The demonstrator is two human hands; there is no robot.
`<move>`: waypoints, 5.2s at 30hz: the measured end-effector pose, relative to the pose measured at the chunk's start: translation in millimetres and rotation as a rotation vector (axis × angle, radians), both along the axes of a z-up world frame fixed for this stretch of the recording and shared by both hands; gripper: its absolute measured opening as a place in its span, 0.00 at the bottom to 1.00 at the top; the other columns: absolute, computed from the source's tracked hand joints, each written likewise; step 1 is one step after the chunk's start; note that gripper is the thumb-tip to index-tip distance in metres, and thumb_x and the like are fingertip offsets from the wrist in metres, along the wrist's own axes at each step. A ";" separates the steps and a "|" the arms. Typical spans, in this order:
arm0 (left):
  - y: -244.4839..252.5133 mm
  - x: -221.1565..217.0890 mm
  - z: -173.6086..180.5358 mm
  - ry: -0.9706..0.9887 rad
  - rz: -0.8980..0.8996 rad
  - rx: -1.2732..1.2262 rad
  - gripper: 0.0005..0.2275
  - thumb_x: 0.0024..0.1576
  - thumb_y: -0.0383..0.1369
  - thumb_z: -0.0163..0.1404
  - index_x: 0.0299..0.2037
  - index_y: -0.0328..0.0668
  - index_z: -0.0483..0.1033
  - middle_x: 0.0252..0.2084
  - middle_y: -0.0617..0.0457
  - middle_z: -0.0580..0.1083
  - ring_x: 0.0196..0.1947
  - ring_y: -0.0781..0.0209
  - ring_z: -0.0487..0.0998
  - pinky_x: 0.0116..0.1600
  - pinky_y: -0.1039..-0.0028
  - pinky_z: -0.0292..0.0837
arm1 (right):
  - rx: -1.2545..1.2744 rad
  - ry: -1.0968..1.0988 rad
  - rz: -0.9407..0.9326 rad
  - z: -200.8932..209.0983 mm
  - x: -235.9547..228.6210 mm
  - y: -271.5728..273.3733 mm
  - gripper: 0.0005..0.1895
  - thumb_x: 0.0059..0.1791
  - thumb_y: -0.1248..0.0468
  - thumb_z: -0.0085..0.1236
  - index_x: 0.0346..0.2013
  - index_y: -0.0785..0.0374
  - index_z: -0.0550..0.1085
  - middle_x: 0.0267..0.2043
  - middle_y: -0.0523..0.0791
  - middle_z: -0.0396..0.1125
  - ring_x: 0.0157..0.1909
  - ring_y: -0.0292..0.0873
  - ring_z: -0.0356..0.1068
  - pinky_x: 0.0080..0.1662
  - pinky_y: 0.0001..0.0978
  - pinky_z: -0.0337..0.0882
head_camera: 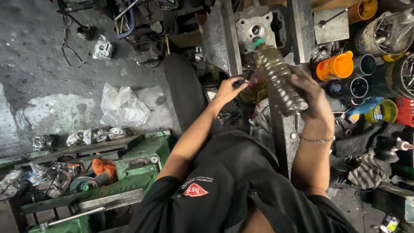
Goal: The person pours liquid from a plastic bottle onto a metal engine part clamped in a vise, then repeatedly scrubs and wipes the surface with a cloth. The person continues to rub and wipe the part, occasionally adjusting the cloth, and finishes by wiping their hands.
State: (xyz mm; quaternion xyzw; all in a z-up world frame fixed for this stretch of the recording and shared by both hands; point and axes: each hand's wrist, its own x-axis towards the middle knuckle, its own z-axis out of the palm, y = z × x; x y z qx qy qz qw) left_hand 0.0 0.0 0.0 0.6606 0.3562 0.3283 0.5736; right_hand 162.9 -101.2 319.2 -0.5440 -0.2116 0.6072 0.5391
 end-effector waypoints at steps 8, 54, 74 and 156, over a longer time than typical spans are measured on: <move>0.7 -8.6 23.8 0.036 0.011 -0.071 0.16 0.55 0.42 0.60 0.46 0.39 0.82 0.36 0.45 0.82 0.34 0.59 0.83 0.43 0.72 0.75 | 0.160 0.010 -0.067 43.6 -8.0 -4.8 0.36 0.53 0.55 0.57 0.71 0.73 0.62 0.54 0.58 0.70 0.44 0.50 0.75 0.44 0.43 0.78; 0.3 -6.2 19.1 -0.008 -0.002 -0.001 0.15 0.56 0.44 0.60 0.45 0.42 0.84 0.40 0.47 0.82 0.40 0.56 0.85 0.47 0.71 0.77 | 0.178 0.412 0.004 28.1 -4.4 -3.3 0.28 0.63 0.55 0.44 0.65 0.81 0.64 0.51 0.69 0.69 0.37 0.56 0.77 0.34 0.39 0.79; -0.9 -2.7 8.4 -0.001 0.029 0.026 0.18 0.55 0.47 0.61 0.45 0.40 0.83 0.40 0.44 0.82 0.39 0.54 0.85 0.45 0.71 0.77 | 0.320 0.321 -0.115 39.7 -12.6 -3.3 0.24 0.63 0.55 0.47 0.63 0.76 0.65 0.54 0.68 0.66 0.40 0.57 0.76 0.32 0.35 0.77; -5.0 -0.1 -19.7 0.121 0.141 0.122 0.12 0.52 0.21 0.58 0.45 0.38 0.78 0.42 0.46 0.81 0.44 0.54 0.84 0.50 0.69 0.76 | 0.390 -1.035 -0.530 -123.6 125.8 -51.1 0.40 0.56 0.75 0.69 0.74 0.61 0.54 0.75 0.48 0.56 0.77 0.46 0.55 0.76 0.40 0.56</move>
